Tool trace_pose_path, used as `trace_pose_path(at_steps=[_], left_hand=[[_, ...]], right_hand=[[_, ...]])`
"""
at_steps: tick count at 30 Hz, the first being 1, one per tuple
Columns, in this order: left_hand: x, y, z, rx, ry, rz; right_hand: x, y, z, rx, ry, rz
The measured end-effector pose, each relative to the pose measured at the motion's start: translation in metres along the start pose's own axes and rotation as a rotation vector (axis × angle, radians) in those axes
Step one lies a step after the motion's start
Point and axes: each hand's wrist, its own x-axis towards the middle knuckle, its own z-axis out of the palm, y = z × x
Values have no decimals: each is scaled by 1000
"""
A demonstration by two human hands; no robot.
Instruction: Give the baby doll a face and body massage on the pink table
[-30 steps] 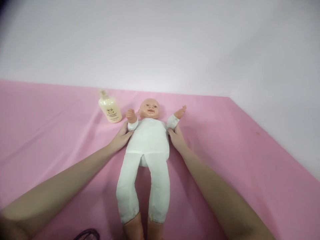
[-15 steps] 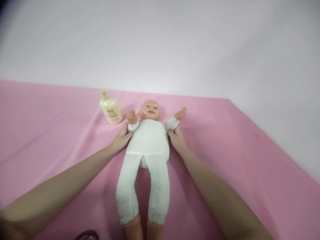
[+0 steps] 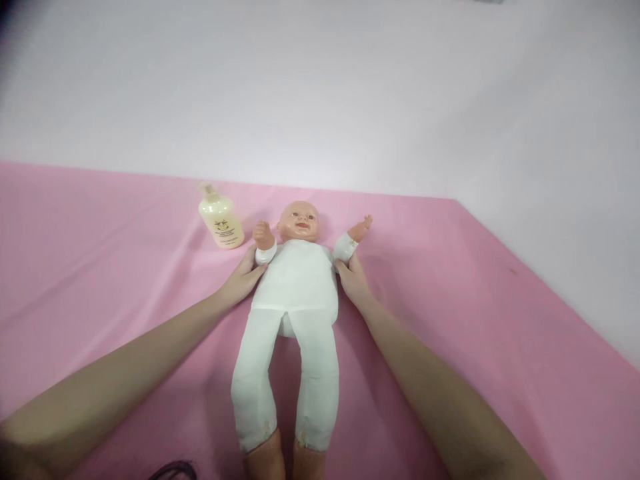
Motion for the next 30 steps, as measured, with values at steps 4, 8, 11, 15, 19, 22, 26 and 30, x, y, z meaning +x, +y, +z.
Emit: trace_pose_path(at_steps=[4, 8, 11, 15, 19, 22, 26, 30], left_hand=[[0, 0, 0, -17, -1, -6], [-1, 0, 0, -27, 2, -12], [0, -1, 1, -17, 1, -12], [0, -1, 1, -14, -7, -7], [-1, 2, 1, -7, -5, -13], [-2, 4, 1, -7, -4, -17], [-1, 3, 1, -16, -1, -25], [-1, 2, 1, -45, -2, -14]], right_hand=[[1, 3, 0, -8, -3, 4], [1, 4, 0, -15, -3, -8], [1, 4, 0, -16, 2, 2], [1, 2, 0, -10, -6, 3], [1, 0, 0, -19, -2, -1], [1, 1, 0, -15, -11, -5], [2, 2, 0, -11, -6, -12], [2, 2, 0, -6, -8, 1]])
